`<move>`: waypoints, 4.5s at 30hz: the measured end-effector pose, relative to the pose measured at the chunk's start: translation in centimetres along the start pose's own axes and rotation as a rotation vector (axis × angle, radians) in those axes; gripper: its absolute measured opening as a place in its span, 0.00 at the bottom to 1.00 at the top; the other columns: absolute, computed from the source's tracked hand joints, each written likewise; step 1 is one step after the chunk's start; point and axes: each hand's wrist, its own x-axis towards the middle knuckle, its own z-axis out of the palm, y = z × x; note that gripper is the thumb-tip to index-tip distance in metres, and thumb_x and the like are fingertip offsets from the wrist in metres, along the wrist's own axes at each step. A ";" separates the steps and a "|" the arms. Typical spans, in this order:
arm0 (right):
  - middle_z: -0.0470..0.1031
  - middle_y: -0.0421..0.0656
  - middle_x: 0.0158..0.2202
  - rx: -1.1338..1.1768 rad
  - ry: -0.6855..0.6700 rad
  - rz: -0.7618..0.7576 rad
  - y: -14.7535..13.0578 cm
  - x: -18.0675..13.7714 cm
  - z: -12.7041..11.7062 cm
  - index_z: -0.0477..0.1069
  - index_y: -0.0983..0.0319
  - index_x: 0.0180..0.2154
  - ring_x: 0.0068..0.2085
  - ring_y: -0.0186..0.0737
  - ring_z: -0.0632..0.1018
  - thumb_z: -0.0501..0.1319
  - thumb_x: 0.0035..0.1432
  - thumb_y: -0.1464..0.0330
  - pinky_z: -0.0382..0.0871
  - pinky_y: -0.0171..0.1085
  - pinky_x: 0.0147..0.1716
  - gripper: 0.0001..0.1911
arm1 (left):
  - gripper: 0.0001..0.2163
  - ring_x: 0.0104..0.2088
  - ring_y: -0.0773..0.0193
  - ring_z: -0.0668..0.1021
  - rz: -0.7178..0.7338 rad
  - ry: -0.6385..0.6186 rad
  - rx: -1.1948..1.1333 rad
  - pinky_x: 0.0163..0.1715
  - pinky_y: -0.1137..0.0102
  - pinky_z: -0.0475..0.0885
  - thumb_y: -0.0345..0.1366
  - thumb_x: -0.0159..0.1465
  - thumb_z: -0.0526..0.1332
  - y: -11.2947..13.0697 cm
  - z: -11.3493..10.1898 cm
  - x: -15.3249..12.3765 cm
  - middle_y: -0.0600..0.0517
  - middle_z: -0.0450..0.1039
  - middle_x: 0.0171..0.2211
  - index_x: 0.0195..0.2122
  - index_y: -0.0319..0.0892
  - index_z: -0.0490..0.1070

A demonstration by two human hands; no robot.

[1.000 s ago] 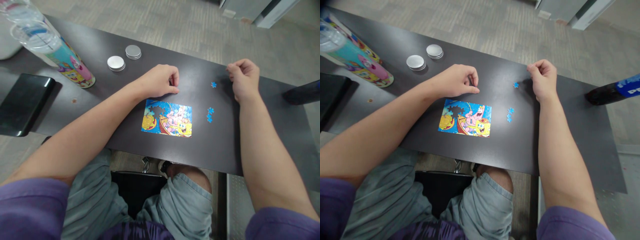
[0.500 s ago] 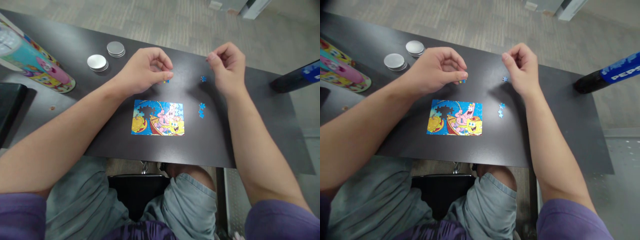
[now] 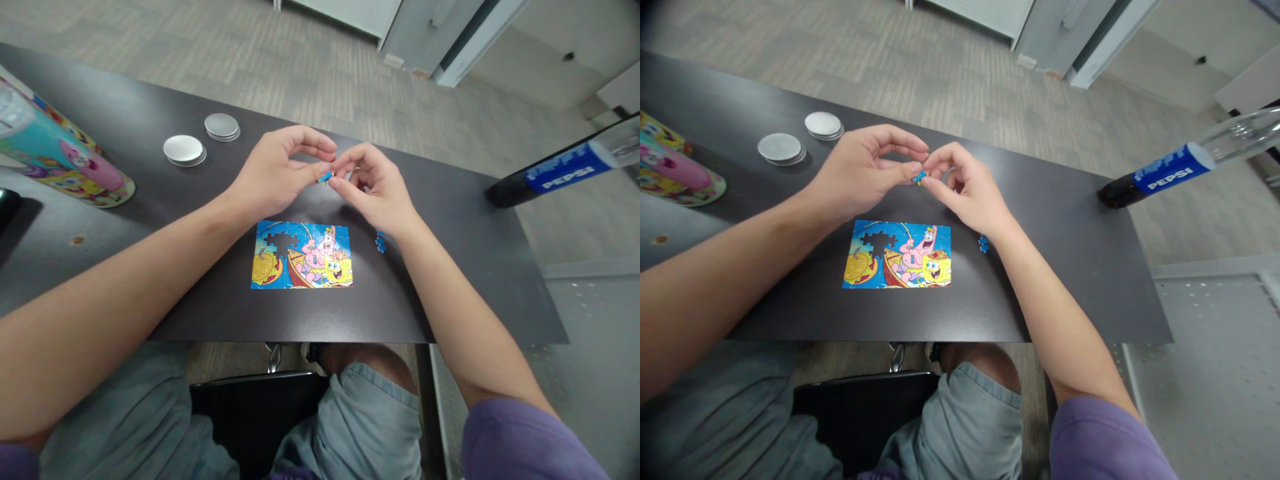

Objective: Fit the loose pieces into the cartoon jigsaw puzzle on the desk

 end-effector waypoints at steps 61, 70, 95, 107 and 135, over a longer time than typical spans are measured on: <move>0.83 0.35 0.32 -0.012 -0.421 0.013 -6.3 -2.1 4.4 0.89 0.53 0.46 0.29 0.39 0.79 0.83 0.76 0.60 0.75 0.44 0.33 0.08 | 0.08 0.66 0.42 0.84 0.285 0.014 0.393 0.66 0.45 0.73 0.42 0.78 0.65 -3.2 -0.6 2.1 0.38 0.88 0.60 0.47 0.50 0.84; 0.87 0.41 0.37 0.029 -0.475 -0.066 -5.8 -1.9 4.7 0.95 0.53 0.53 0.33 0.41 0.79 0.79 0.81 0.65 0.81 0.49 0.39 0.04 | 0.14 0.70 0.43 0.82 0.485 -0.009 0.424 0.68 0.48 0.73 0.48 0.80 0.72 -2.9 1.0 0.3 0.44 0.82 0.60 0.60 0.48 0.86; 0.88 0.37 0.39 0.080 -0.443 -0.062 -5.9 -2.0 4.6 0.89 0.56 0.54 0.33 0.35 0.80 0.77 0.72 0.73 0.78 0.38 0.37 0.12 | 0.07 0.61 0.35 0.93 0.376 0.166 0.621 0.59 0.50 0.83 0.26 0.78 0.72 -5.1 1.6 3.6 0.36 0.92 0.59 0.53 0.30 0.90; 0.83 0.35 0.34 0.017 -0.459 -0.072 -6.0 -2.1 4.6 0.89 0.57 0.50 0.29 0.34 0.75 0.76 0.74 0.73 0.75 0.39 0.33 0.07 | 0.07 0.64 0.33 0.93 0.382 0.156 0.609 0.62 0.48 0.83 0.27 0.79 0.72 -5.4 1.5 3.7 0.36 0.92 0.59 0.53 0.31 0.90; 0.85 0.43 0.36 -0.046 -0.446 -0.007 -5.6 -2.2 4.7 0.95 0.51 0.53 0.37 0.46 0.82 0.82 0.78 0.50 0.84 0.47 0.43 0.13 | 0.07 0.62 0.32 0.93 0.380 0.127 0.690 0.61 0.47 0.84 0.24 0.78 0.70 -4.4 1.7 3.1 0.32 0.93 0.55 0.51 0.28 0.90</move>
